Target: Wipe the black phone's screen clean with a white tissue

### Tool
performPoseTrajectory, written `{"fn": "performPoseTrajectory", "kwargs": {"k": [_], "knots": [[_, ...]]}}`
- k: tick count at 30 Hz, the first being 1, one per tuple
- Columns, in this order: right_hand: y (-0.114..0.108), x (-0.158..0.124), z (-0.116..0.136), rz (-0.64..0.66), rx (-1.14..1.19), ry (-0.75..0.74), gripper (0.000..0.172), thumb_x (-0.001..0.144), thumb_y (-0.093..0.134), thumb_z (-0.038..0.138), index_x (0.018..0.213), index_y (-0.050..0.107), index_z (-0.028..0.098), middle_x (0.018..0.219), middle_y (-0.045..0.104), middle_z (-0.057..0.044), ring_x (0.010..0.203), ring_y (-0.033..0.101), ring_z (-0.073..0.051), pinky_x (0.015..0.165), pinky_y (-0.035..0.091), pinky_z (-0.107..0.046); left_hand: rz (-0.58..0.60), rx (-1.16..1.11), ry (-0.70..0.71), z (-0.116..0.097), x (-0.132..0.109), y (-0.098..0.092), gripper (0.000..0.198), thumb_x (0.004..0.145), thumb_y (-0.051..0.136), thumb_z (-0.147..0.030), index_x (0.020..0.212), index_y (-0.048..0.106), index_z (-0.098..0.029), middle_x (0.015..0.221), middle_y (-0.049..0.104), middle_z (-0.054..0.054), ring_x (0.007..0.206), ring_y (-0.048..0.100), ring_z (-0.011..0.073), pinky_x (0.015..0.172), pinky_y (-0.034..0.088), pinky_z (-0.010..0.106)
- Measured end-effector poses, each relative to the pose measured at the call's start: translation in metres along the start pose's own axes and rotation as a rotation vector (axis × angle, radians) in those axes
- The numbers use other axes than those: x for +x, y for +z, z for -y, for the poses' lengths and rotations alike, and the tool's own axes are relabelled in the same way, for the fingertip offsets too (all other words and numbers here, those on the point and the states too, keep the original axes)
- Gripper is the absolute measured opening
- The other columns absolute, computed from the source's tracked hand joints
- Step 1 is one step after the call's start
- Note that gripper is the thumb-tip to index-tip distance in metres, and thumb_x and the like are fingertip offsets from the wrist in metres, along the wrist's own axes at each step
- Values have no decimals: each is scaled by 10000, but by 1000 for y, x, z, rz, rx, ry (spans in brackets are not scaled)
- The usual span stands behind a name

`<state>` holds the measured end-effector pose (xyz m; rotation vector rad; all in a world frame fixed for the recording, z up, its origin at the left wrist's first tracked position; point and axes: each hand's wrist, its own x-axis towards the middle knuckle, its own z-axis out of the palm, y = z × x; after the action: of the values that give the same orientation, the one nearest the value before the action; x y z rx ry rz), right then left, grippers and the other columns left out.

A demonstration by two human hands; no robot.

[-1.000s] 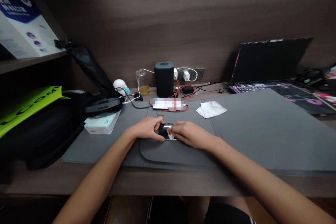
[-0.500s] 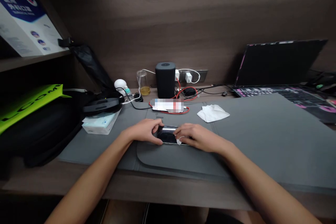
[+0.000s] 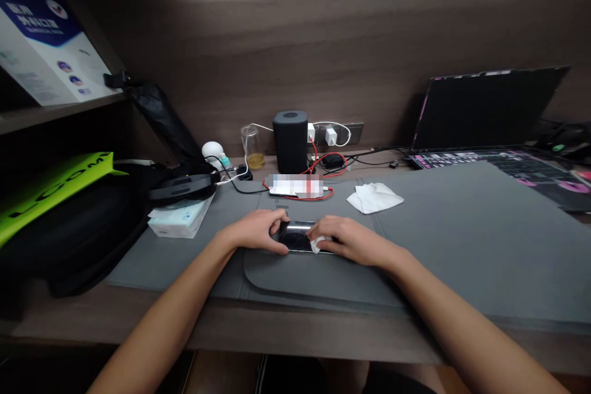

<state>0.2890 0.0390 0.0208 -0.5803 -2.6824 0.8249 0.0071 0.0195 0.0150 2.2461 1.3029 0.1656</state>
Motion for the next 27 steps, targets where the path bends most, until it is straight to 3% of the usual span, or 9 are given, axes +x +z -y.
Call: {"fn": "performPoseTrajectory", "kwargs": {"k": [5, 9, 15, 21, 27], "knots": [[-11, -5, 1, 101, 56, 27, 254, 982, 566, 395, 1100, 711, 223, 1258, 684, -64, 1168, 601, -224, 1019, 430, -374, -3, 0, -1, -1, 0, 0, 604, 687, 762, -547, 1151, 562, -215, 816, 582, -33, 743, 563, 177, 654, 367, 256], [-9, -2, 3, 109, 65, -2, 261, 1016, 495, 324, 1144, 705, 239, 1288, 682, -44, 1191, 600, -211, 1135, 315, -430, -5, 0, -3, 0, 0, 1, 613, 686, 754, -555, 1156, 560, -212, 814, 584, -30, 742, 566, 181, 656, 368, 261], [-14, -9, -6, 48, -5, 54, 249, 999, 501, 284, 1102, 713, 203, 1030, 717, -79, 982, 621, -220, 879, 478, -371, -3, 18, -7, -2, -1, 0, 598, 691, 748, -548, 1150, 563, -213, 822, 587, -24, 749, 567, 187, 660, 372, 264], [-6, -1, -1, 0, -43, 1, 228, 1007, 479, 248, 1068, 694, 203, 991, 711, -75, 953, 606, -214, 871, 458, -351, 4, 26, -14, -2, -1, 0, 606, 689, 753, -554, 1152, 559, -215, 815, 582, -34, 749, 564, 179, 656, 371, 257], [-18, -8, 0, 6, -2, 100, 226, 1015, 473, 299, 1027, 678, 206, 976, 709, -61, 886, 625, -199, 800, 462, -322, 2, 29, -6, -4, -2, -1, 587, 695, 747, -545, 1145, 560, -217, 817, 581, -28, 755, 565, 186, 659, 371, 259]]}}
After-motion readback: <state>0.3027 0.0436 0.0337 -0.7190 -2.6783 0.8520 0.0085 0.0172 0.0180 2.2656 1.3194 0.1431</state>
